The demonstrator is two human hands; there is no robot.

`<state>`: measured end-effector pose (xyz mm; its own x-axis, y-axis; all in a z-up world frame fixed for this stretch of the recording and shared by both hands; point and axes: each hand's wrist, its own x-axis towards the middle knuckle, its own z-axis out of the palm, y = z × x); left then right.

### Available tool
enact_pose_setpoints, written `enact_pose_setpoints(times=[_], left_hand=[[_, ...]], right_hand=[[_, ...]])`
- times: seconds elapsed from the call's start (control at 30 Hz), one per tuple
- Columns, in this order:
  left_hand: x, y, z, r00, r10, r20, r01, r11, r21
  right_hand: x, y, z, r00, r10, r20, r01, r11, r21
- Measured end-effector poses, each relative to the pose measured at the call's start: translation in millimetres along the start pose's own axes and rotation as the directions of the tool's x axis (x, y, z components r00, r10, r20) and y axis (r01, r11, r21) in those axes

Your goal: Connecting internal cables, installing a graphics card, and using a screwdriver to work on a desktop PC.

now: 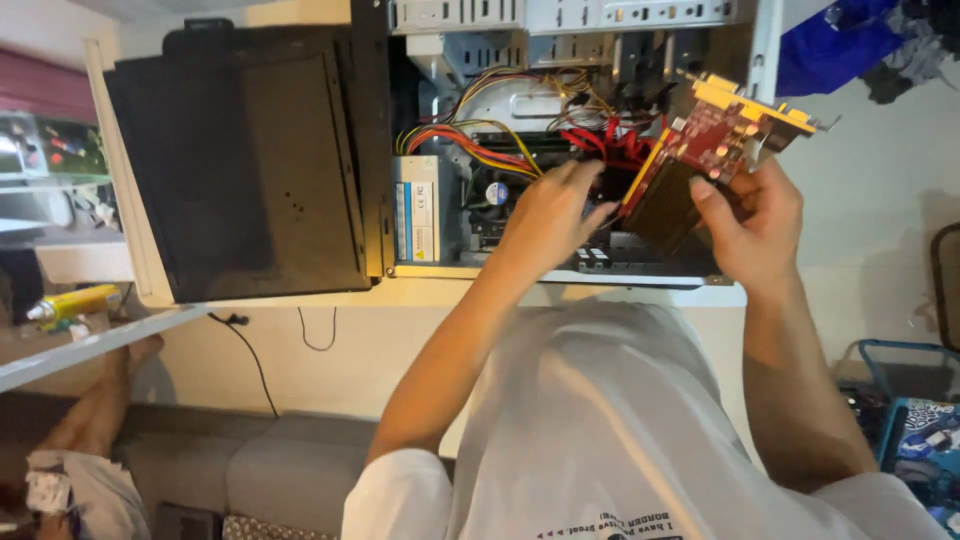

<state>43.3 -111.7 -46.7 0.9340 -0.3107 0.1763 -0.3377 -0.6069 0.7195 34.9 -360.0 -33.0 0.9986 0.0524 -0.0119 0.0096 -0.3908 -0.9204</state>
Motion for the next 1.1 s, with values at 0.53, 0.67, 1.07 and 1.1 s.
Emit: enact_pose_setpoints(times=[0.53, 0.67, 1.07, 1.1], left_hand=[[86, -69, 51, 0.811, -0.313, 0.494, 0.018, 0.858, 0.514], [91, -42, -5, 0.873, -0.264, 0.411, 0.094, 0.916, 0.39], [86, -102, 16, 0.994, -0.101, -0.045, 0.098, 0.993, -0.062], [86, -104, 18, 0.993, -0.102, -0.051, 0.099, 0.993, -0.065]], right_hand=[[-29, 30, -11, 0.995, 0.031, -0.099, -0.015, 0.987, 0.158], [-20, 17, -12, 1.0, 0.012, -0.025, -0.01, 0.997, 0.078], [39, -74, 20, 0.913, 0.122, 0.389, 0.055, 0.909, -0.412], [43, -67, 24, 0.912, 0.12, 0.393, 0.06, 0.907, -0.416]])
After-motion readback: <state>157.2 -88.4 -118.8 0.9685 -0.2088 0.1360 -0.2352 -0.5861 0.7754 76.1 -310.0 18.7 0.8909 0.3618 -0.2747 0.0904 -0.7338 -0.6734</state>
